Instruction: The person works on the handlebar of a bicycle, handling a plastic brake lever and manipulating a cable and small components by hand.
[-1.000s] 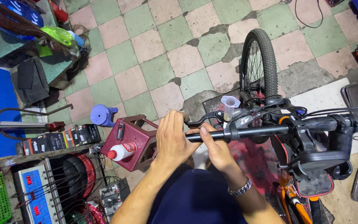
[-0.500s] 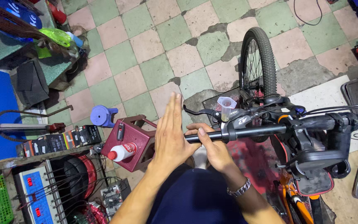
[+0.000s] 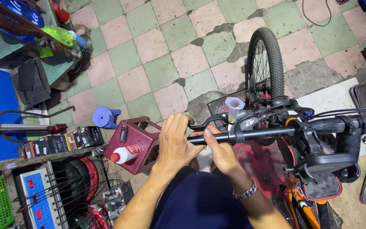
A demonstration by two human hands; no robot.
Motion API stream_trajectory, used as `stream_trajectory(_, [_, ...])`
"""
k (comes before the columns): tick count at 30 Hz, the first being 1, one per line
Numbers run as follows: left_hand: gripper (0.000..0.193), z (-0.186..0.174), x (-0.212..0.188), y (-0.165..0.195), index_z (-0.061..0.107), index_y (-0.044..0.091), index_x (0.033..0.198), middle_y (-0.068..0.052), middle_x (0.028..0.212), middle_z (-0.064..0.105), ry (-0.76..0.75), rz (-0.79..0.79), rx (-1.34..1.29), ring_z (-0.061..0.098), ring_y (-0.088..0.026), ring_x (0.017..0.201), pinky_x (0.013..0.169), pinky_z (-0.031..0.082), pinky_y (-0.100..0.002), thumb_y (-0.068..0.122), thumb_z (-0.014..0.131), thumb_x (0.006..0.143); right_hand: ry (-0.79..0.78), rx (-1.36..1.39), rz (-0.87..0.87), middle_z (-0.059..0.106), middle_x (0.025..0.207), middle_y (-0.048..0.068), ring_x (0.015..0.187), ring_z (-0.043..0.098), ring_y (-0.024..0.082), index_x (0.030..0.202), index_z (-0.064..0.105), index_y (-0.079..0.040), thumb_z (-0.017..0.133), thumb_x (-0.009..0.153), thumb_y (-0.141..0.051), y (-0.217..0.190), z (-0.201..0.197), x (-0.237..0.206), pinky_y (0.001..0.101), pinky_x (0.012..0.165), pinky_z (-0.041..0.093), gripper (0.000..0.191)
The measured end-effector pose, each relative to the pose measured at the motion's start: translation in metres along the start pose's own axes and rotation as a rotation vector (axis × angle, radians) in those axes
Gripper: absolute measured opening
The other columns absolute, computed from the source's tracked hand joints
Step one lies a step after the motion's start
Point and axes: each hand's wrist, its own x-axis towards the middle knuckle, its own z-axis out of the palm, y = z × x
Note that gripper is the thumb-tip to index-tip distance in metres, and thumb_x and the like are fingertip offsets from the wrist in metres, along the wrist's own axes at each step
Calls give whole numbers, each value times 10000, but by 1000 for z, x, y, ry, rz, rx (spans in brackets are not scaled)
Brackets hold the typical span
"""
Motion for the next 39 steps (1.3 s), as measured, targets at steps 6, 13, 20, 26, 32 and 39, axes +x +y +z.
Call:
stream_trajectory(6, [621,-4,2,6,538,-5,1161,-182,1054,600,-19,-57,3,585,-372,1008,842,482,-461,211,869,682,-14,23,-25,716,1132,101,1142,637,162,1249,614,14,387,1081,-441,-1,2,0,313,1052,449,535])
stream_trajectory(13, [1017,-8,7,10,402,-86,1475,-274,1319,579,-37,8,10,564,-418,1234,952,454,-487,276,878,652,-30,45,-12,693,1173,129,1171,635,179,1329,582,24,376,1081,-442,0,1,-1,326,1046,470,567])
stream_trajectory(20, [586,0,0,5,583,-10,1153,-178,1011,606,3,-32,32,579,-379,961,835,468,-460,173,854,666,-18,29,-38,689,1146,129,1140,620,162,1283,618,26,389,1102,-422,5,0,-1,315,1041,450,535])
stream_trajectory(26, [454,5,-5,-1,520,20,943,-161,851,528,23,-34,-12,548,-369,832,730,450,-462,151,865,678,3,33,-10,726,1104,97,1092,638,143,1145,663,2,392,1091,-419,5,1,-2,305,1017,458,504])
stream_trajectory(32, [477,0,-1,4,546,15,986,-170,904,576,-42,-115,33,579,-378,903,781,469,-465,185,882,694,-7,12,-18,731,1119,108,1115,645,155,1210,637,15,384,1092,-433,3,2,-1,315,1034,458,528])
stream_trajectory(39, [943,-6,6,13,477,-90,1415,-279,1407,539,14,36,102,492,-451,1325,1019,394,-506,332,869,668,-12,88,-8,695,1164,121,1162,634,185,1336,572,20,393,1076,-448,2,4,-3,323,1049,465,564])
